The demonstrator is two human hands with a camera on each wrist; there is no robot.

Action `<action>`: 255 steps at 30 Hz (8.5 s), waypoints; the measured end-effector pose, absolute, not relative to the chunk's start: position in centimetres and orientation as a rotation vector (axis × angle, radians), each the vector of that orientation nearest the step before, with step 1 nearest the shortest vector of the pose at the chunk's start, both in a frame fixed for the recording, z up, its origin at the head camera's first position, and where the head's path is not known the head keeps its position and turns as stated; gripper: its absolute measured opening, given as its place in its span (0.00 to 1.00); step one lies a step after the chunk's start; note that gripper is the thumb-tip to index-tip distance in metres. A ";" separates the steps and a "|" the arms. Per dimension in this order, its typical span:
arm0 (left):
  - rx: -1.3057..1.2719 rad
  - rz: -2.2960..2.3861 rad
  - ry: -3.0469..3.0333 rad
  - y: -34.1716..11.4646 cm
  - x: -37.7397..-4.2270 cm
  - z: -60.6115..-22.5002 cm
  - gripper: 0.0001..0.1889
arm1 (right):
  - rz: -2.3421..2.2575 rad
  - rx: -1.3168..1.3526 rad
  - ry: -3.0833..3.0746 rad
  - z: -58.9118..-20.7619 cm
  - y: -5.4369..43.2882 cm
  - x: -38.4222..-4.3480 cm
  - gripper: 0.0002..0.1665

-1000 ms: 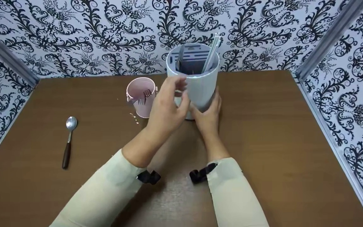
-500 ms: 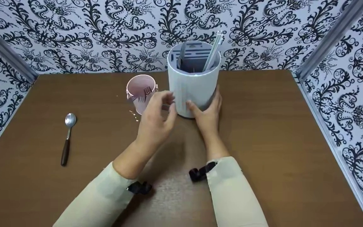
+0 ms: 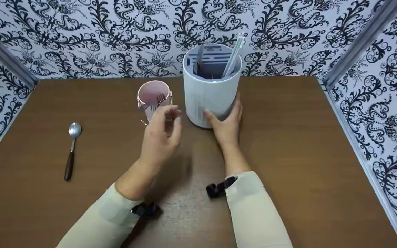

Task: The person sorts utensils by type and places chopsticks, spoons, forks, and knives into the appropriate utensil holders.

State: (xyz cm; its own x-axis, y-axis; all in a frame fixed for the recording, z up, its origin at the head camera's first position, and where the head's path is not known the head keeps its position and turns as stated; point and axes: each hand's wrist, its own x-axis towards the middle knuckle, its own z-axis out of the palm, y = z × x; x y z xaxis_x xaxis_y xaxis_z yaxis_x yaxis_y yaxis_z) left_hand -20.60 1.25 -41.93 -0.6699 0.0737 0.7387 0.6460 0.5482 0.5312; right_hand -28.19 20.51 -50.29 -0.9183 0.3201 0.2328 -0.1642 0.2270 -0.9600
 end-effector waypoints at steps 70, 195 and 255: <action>0.359 -1.056 -2.534 -18.2 -25.1 -42.3 0.25 | 1.834 -0.072 -2.060 -47.1 19.2 -26.5 0.67; 0.447 -1.027 -2.917 -22.2 -23.0 -41.7 0.04 | 1.808 -0.097 -2.084 -47.1 18.9 -26.5 0.66; -0.119 -1.430 -2.185 -8.0 -22.3 -37.4 0.06 | 1.774 -0.090 -2.086 -50.1 20.2 -28.5 0.66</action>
State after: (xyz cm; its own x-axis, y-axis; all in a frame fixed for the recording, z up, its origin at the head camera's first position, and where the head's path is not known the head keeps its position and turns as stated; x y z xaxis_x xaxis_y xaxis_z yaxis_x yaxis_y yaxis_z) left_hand -22.30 -7.98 -37.42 -0.8602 -0.2047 0.4672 0.3463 0.4381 0.8295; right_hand -28.48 20.20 -50.13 -0.9182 0.3013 0.2573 -0.2055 0.1931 -0.9594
